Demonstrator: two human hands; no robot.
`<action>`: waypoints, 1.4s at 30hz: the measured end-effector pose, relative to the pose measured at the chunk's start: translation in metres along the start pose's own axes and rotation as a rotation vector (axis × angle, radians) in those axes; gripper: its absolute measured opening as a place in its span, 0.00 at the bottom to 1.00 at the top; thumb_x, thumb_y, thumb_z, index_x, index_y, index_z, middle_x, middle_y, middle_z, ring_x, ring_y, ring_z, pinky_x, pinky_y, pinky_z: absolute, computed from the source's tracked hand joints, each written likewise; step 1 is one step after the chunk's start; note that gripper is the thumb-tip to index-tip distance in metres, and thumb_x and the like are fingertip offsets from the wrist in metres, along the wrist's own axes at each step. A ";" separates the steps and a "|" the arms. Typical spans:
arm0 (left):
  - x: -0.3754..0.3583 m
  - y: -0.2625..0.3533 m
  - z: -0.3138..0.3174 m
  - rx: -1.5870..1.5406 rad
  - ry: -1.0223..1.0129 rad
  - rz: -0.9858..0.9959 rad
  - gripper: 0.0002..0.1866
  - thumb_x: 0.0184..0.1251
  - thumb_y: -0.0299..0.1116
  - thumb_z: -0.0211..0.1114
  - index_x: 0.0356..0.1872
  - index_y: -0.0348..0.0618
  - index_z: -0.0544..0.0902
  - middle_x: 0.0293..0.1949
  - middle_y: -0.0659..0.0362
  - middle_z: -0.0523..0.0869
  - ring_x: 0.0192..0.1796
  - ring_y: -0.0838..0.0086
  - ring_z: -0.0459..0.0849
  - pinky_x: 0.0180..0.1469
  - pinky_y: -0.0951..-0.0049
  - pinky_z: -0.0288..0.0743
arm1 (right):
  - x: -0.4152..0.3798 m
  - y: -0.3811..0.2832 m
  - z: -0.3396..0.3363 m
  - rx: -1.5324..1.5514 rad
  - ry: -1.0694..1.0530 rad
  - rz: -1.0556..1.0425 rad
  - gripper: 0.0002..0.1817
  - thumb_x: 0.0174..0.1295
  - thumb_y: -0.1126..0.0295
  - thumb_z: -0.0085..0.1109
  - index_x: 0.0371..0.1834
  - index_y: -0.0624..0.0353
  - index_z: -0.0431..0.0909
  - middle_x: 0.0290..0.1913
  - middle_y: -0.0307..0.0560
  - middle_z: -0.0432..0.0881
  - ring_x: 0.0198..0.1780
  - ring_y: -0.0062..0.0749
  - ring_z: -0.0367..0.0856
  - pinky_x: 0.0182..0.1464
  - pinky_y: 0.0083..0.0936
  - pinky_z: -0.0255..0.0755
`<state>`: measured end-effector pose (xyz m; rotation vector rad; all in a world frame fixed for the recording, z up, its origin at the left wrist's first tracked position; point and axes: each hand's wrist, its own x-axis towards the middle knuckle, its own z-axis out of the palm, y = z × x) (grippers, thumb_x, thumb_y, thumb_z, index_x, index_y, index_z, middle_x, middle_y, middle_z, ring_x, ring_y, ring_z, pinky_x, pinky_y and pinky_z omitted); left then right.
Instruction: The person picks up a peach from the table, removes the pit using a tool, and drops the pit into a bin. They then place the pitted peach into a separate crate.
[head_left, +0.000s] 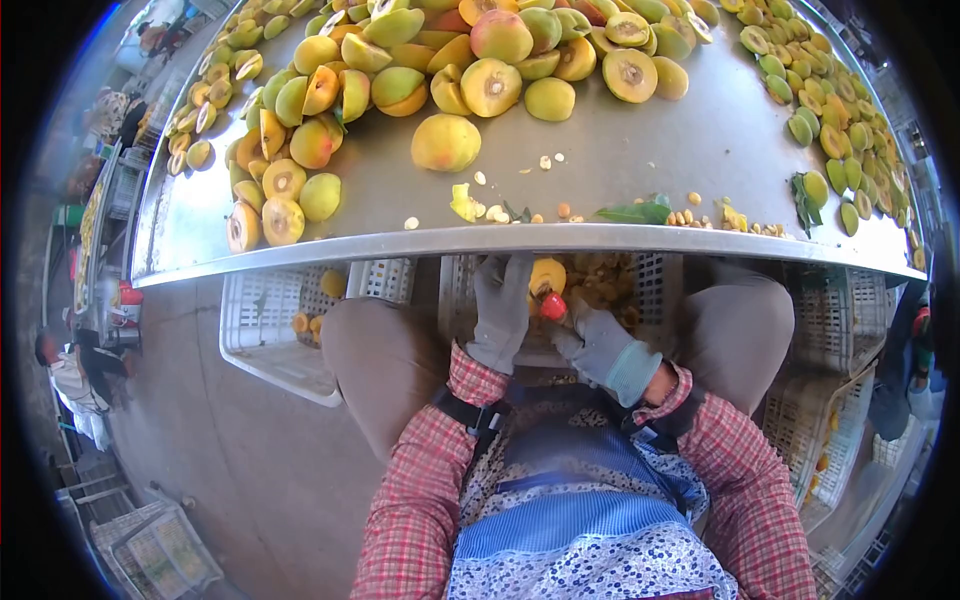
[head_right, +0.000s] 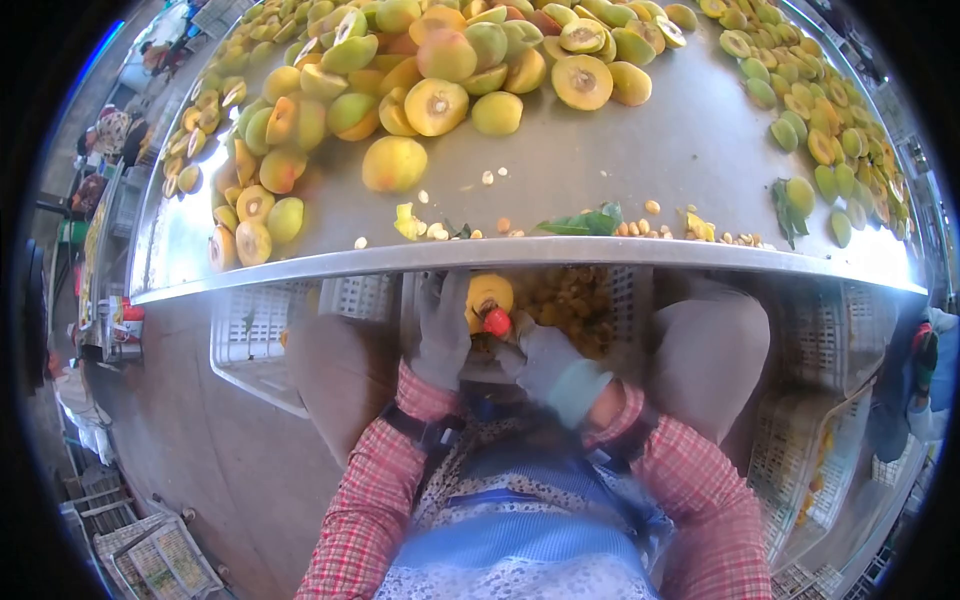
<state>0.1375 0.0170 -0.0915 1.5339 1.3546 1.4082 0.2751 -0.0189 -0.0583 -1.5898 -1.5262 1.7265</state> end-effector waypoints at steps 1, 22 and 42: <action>-0.002 -0.001 0.002 0.004 -0.002 0.000 0.11 0.65 0.30 0.52 0.38 0.31 0.78 0.30 0.59 0.81 0.35 0.78 0.76 0.40 0.74 0.70 | 0.003 0.003 -0.002 -0.090 0.029 -0.013 0.21 0.58 0.63 0.54 0.52 0.62 0.67 0.35 0.61 0.78 0.37 0.53 0.78 0.39 0.35 0.70; 0.003 -0.007 -0.002 -0.257 -0.087 -0.507 0.14 0.64 0.28 0.50 0.46 0.29 0.74 0.45 0.50 0.76 0.42 0.67 0.78 0.43 0.72 0.74 | -0.006 -0.021 -0.003 0.413 -0.241 0.276 0.14 0.64 0.58 0.49 0.39 0.57 0.65 0.16 0.36 0.66 0.11 0.16 0.63 0.11 0.14 0.58; -0.008 -0.036 0.004 0.078 0.150 -0.038 0.13 0.62 0.28 0.51 0.46 0.35 0.75 0.40 0.48 0.76 0.40 0.62 0.76 0.43 0.67 0.70 | 0.004 -0.022 0.006 0.435 -0.235 0.083 0.10 0.65 0.63 0.47 0.43 0.56 0.66 0.15 0.33 0.65 0.11 0.16 0.61 0.12 0.14 0.57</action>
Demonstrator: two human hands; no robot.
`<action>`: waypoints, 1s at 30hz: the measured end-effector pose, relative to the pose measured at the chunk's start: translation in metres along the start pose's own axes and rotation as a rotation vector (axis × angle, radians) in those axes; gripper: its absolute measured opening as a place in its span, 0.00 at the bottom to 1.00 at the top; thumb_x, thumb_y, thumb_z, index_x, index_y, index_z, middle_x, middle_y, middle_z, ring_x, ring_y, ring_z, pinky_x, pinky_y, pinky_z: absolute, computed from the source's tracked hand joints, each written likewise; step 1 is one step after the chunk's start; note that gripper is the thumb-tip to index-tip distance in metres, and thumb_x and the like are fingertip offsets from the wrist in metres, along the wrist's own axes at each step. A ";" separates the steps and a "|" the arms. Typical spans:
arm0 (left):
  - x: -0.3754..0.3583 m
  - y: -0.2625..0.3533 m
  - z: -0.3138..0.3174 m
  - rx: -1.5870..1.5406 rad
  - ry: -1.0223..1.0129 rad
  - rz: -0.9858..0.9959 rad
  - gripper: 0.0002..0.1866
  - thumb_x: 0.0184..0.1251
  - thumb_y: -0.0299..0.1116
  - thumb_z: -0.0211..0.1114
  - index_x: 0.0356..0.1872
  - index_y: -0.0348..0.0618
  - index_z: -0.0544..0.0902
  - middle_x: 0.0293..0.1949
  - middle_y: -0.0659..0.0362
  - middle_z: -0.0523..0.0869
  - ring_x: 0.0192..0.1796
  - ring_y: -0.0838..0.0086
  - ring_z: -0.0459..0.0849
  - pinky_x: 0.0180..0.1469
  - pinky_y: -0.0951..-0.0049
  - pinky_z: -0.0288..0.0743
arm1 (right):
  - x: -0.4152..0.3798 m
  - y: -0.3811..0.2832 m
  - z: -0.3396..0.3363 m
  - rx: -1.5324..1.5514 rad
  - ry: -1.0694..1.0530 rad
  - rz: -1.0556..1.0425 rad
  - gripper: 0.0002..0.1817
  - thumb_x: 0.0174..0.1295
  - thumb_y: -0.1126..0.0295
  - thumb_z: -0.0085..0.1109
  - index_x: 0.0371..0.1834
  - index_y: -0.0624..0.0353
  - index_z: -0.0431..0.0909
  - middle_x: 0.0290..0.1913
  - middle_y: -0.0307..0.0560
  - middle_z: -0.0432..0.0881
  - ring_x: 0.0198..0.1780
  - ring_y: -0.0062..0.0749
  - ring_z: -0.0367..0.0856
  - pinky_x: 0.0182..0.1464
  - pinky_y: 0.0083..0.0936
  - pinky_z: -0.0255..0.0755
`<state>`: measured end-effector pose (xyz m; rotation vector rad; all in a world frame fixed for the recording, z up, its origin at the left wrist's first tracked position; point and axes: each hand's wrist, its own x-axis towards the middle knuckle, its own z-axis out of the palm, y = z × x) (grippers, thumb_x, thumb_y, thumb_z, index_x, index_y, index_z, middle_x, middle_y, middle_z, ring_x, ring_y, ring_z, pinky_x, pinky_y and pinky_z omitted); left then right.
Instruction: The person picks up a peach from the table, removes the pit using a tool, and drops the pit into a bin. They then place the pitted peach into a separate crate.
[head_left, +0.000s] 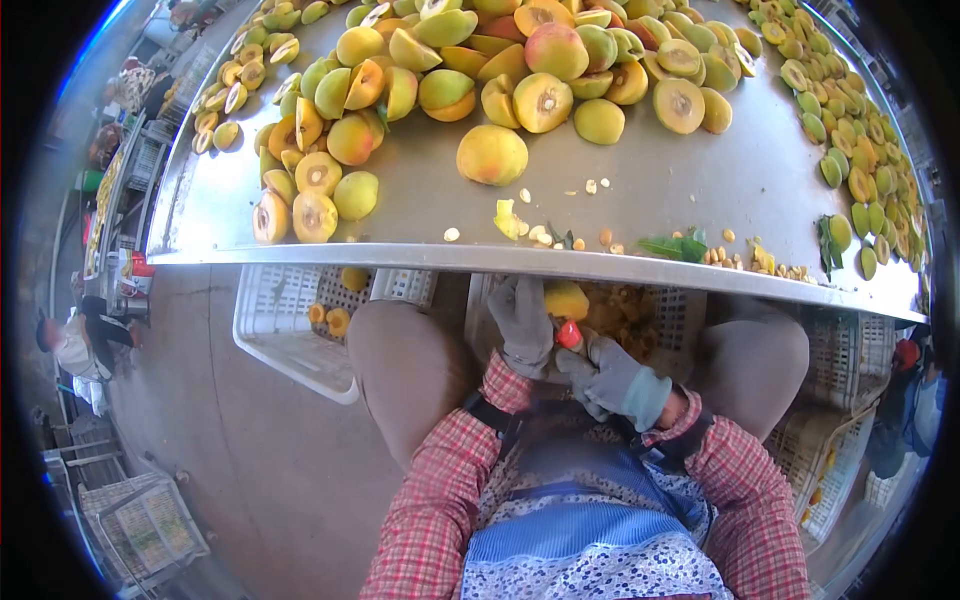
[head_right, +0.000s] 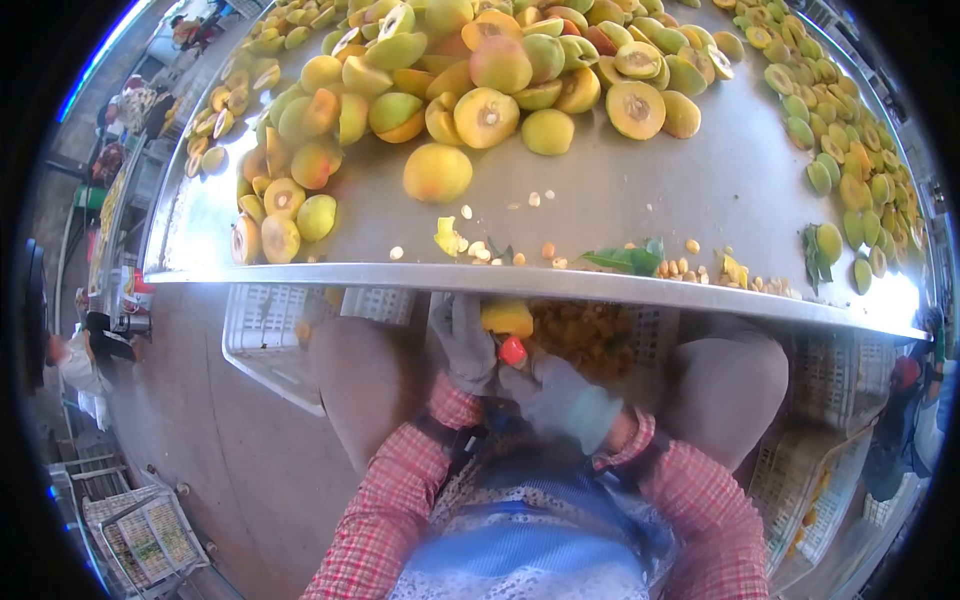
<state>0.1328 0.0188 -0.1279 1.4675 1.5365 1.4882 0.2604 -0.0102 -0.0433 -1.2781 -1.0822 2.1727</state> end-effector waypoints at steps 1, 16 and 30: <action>0.002 -0.001 -0.002 -0.199 -0.091 -0.138 0.13 0.62 0.29 0.51 0.46 0.35 0.76 0.40 0.49 0.76 0.40 0.62 0.76 0.43 0.66 0.69 | -0.004 -0.007 -0.001 0.044 -0.022 0.075 0.10 0.65 0.63 0.47 0.43 0.56 0.67 0.15 0.34 0.65 0.11 0.16 0.61 0.12 0.14 0.56; -0.007 -0.029 0.018 0.576 0.250 0.528 0.19 0.60 0.29 0.55 0.53 0.35 0.72 0.53 0.49 0.71 0.53 0.55 0.68 0.54 0.62 0.66 | 0.004 0.012 -0.008 -0.161 0.095 0.056 0.11 0.65 0.61 0.46 0.43 0.56 0.67 0.15 0.35 0.66 0.11 0.16 0.62 0.12 0.14 0.58; 0.003 -0.016 0.018 -0.506 -0.025 -0.389 0.17 0.57 0.31 0.57 0.46 0.34 0.73 0.42 0.49 0.78 0.41 0.61 0.78 0.44 0.64 0.73 | 0.002 0.011 -0.010 -0.312 0.150 -0.056 0.22 0.64 0.53 0.45 0.50 0.61 0.63 0.15 0.37 0.66 0.10 0.19 0.64 0.11 0.16 0.57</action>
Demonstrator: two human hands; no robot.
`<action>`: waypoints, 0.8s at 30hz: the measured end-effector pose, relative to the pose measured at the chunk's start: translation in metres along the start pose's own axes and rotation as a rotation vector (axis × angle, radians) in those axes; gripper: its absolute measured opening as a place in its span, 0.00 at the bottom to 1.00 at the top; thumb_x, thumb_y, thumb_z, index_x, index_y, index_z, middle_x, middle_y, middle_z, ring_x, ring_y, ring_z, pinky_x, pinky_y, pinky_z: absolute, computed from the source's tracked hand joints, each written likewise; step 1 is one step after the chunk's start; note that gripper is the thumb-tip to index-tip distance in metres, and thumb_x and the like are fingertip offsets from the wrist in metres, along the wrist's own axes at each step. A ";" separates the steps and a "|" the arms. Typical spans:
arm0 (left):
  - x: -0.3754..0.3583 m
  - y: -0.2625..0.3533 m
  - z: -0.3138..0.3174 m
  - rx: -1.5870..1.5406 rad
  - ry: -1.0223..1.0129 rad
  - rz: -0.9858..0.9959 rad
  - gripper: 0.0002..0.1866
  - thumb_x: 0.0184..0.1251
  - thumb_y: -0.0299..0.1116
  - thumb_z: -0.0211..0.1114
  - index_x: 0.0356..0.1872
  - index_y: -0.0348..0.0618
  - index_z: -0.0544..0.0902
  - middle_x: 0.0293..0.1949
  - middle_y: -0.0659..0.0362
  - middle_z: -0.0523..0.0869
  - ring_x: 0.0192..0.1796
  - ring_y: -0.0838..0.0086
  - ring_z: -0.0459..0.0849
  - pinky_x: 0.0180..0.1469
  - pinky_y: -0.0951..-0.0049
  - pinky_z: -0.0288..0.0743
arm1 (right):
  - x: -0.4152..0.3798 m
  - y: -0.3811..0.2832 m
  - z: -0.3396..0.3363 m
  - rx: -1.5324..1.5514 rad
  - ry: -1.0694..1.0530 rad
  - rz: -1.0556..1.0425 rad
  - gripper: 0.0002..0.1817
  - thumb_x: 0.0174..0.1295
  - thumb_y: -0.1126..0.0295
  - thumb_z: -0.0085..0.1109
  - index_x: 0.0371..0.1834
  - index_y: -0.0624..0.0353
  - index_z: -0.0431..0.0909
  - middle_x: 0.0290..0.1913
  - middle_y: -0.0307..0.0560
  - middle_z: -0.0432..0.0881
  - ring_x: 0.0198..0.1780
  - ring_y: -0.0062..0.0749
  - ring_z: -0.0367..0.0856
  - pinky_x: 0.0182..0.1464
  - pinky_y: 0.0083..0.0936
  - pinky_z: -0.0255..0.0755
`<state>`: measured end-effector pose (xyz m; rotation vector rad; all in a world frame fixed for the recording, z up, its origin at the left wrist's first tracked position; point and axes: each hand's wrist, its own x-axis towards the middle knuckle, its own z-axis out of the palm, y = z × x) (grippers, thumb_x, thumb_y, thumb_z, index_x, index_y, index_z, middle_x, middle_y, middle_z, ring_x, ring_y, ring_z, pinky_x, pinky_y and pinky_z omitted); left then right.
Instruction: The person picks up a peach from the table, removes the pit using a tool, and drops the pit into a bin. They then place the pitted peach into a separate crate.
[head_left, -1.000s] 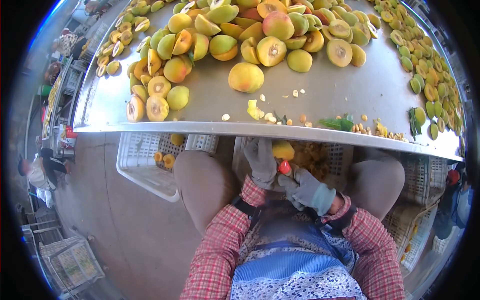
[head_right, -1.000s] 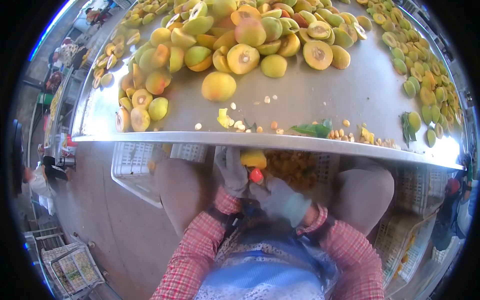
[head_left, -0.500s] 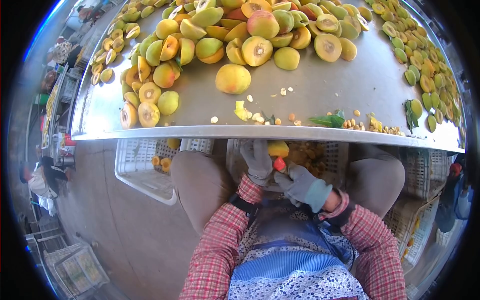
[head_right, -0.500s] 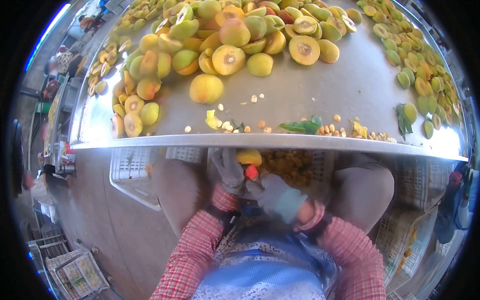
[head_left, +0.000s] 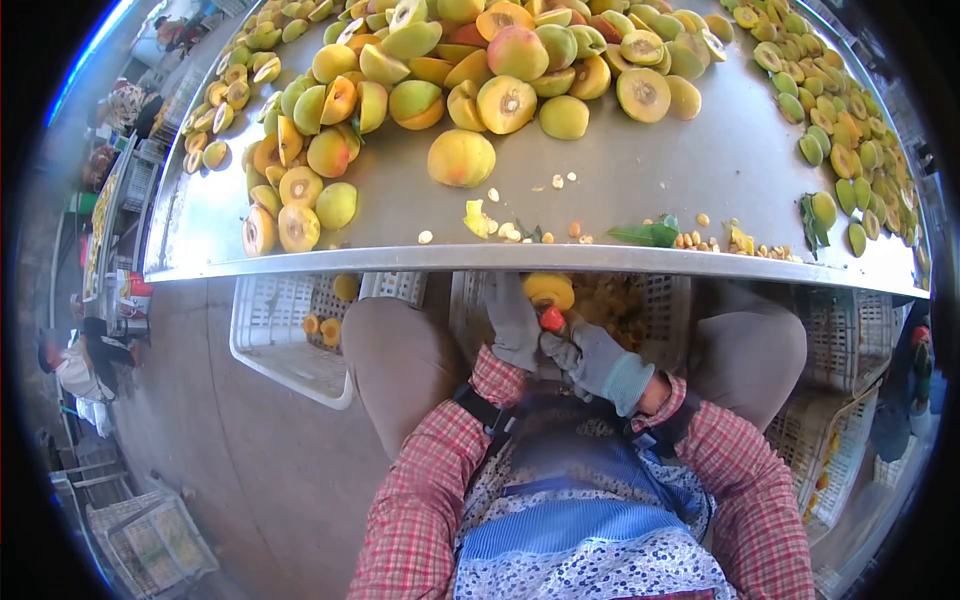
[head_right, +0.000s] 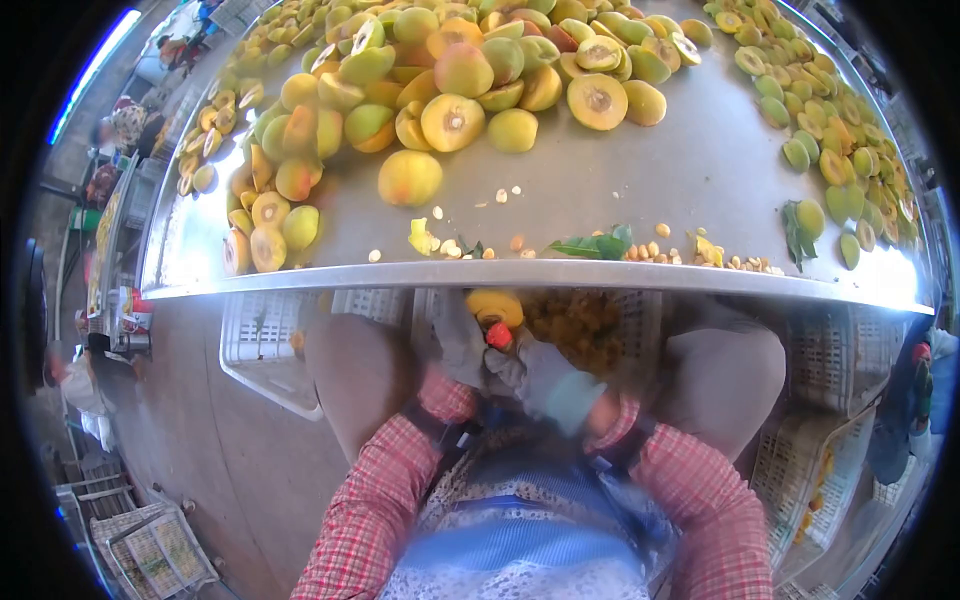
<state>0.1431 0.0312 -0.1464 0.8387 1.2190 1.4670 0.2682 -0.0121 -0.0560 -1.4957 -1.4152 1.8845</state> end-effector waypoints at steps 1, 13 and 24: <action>0.000 -0.001 -0.003 0.211 -0.030 0.150 0.16 0.58 0.31 0.55 0.45 0.34 0.73 0.40 0.49 0.78 0.39 0.61 0.79 0.43 0.66 0.74 | -0.002 -0.002 0.001 0.159 -0.018 -0.007 0.25 0.63 0.50 0.46 0.51 0.61 0.62 0.15 0.37 0.66 0.10 0.20 0.64 0.11 0.17 0.58; -0.006 0.039 0.010 0.814 0.048 0.931 0.15 0.56 0.32 0.57 0.43 0.33 0.76 0.38 0.49 0.80 0.39 0.62 0.80 0.40 0.68 0.74 | -0.015 -0.020 -0.013 0.540 -0.283 0.219 0.28 0.59 0.39 0.44 0.38 0.56 0.65 0.16 0.32 0.61 0.12 0.13 0.56 0.12 0.13 0.52; -0.002 0.026 0.001 -0.006 -0.238 -0.050 0.15 0.56 0.33 0.57 0.45 0.39 0.77 0.41 0.51 0.79 0.45 0.57 0.76 0.49 0.62 0.69 | -0.016 -0.021 -0.014 0.377 -0.200 0.226 0.28 0.60 0.39 0.43 0.29 0.57 0.67 0.15 0.32 0.60 0.11 0.13 0.55 0.12 0.12 0.52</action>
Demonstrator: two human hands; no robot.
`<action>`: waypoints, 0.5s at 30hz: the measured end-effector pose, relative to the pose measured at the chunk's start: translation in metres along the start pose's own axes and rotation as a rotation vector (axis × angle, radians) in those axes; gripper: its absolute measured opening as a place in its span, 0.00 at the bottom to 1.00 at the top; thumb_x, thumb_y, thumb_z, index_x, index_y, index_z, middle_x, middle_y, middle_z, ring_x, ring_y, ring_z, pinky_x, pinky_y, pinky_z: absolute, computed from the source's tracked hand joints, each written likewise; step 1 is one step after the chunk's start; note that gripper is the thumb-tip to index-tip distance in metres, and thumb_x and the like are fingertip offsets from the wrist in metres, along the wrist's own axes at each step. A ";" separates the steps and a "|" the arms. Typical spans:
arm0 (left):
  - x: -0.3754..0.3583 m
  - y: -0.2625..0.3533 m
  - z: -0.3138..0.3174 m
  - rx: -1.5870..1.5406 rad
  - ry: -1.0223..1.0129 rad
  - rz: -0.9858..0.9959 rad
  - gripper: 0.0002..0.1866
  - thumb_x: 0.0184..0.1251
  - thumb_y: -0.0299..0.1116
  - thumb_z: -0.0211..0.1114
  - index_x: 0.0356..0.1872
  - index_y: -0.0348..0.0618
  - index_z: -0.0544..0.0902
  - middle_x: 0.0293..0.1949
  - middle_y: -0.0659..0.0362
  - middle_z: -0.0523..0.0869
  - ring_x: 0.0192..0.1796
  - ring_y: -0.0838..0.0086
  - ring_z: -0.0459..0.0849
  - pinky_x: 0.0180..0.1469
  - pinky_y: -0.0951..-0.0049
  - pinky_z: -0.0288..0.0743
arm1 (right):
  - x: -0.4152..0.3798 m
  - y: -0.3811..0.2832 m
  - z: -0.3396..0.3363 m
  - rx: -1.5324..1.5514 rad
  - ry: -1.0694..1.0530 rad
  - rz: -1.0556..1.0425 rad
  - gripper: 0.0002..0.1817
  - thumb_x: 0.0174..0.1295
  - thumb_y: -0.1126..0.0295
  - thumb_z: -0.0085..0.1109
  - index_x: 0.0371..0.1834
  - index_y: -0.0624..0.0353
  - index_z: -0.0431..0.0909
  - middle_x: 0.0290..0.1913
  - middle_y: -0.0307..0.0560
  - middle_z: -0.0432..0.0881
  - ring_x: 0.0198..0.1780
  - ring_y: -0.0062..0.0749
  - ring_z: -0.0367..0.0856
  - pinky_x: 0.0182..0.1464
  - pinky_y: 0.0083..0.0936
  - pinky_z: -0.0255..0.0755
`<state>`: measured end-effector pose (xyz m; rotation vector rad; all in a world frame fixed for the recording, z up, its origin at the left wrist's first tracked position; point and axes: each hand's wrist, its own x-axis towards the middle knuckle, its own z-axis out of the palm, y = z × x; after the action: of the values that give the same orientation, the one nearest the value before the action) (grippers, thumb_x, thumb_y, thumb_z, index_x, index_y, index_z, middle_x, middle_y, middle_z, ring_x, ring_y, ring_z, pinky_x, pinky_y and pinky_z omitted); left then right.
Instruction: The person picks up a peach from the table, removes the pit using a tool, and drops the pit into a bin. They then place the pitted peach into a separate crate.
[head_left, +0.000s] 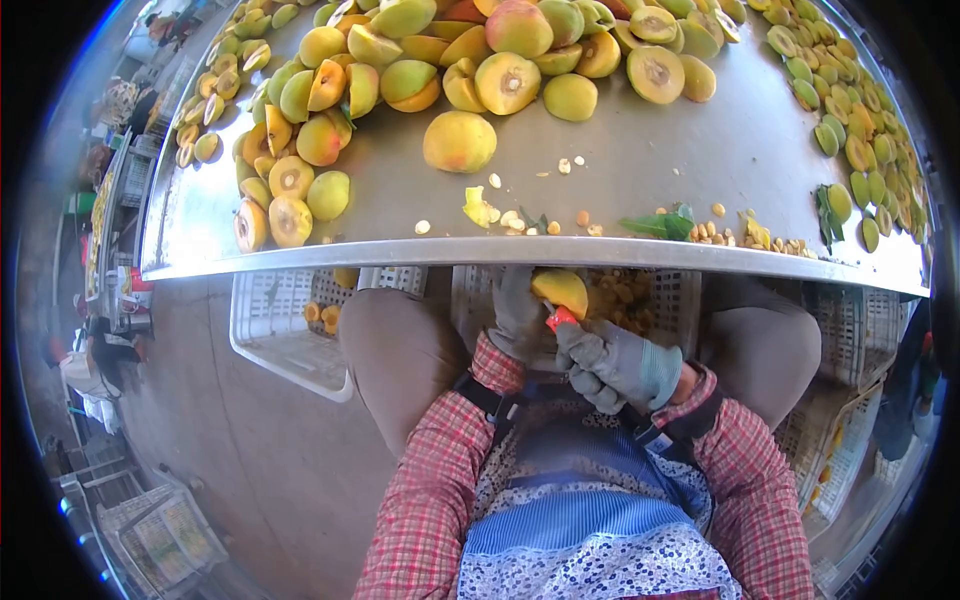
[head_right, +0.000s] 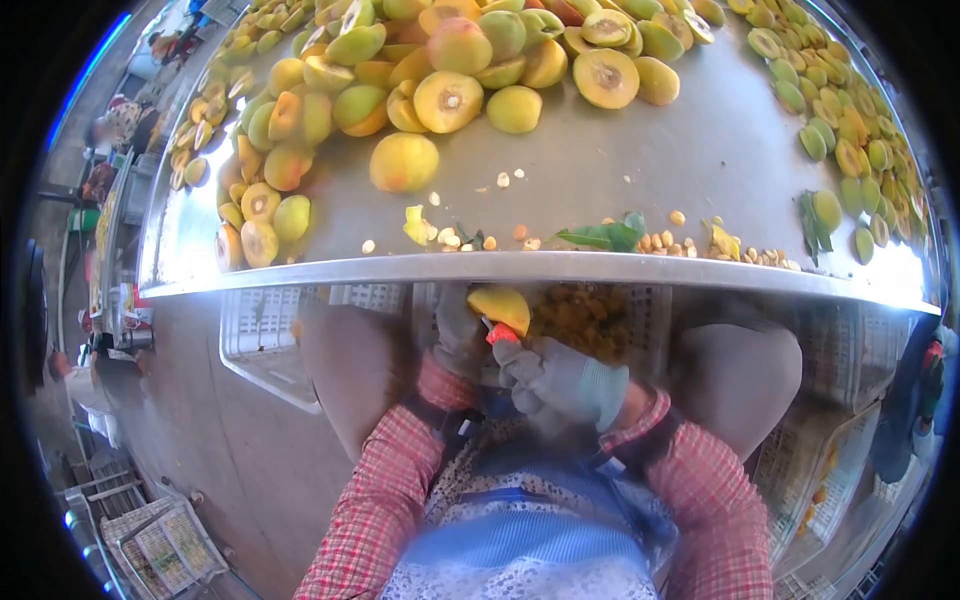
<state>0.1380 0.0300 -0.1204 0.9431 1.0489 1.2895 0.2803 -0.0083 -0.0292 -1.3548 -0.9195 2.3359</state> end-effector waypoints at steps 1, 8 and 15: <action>0.000 -0.005 -0.003 0.319 -0.018 0.177 0.16 0.56 0.33 0.57 0.45 0.39 0.76 0.44 0.50 0.77 0.48 0.57 0.74 0.52 0.60 0.67 | 0.001 0.004 -0.008 0.018 -0.050 0.025 0.28 0.59 0.39 0.43 0.29 0.57 0.67 0.14 0.32 0.59 0.11 0.13 0.55 0.12 0.12 0.52; -0.002 -0.005 0.003 0.660 0.045 0.508 0.22 0.54 0.36 0.60 0.51 0.37 0.73 0.48 0.46 0.73 0.50 0.53 0.71 0.52 0.58 0.66 | 0.000 0.001 -0.012 0.091 -0.108 0.145 0.28 0.59 0.39 0.45 0.30 0.58 0.67 0.14 0.33 0.59 0.11 0.12 0.53 0.11 0.13 0.50; -0.006 -0.031 -0.003 0.535 0.100 0.469 0.19 0.60 0.36 0.56 0.49 0.35 0.72 0.43 0.50 0.76 0.43 0.62 0.77 0.45 0.66 0.71 | 0.002 0.004 -0.005 -0.007 0.042 -0.033 0.28 0.61 0.40 0.41 0.31 0.59 0.67 0.14 0.33 0.59 0.11 0.13 0.52 0.11 0.13 0.49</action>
<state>0.1439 0.0219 -0.1508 1.6144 1.3356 1.4720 0.2839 -0.0087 -0.0349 -1.3759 -0.9313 2.2726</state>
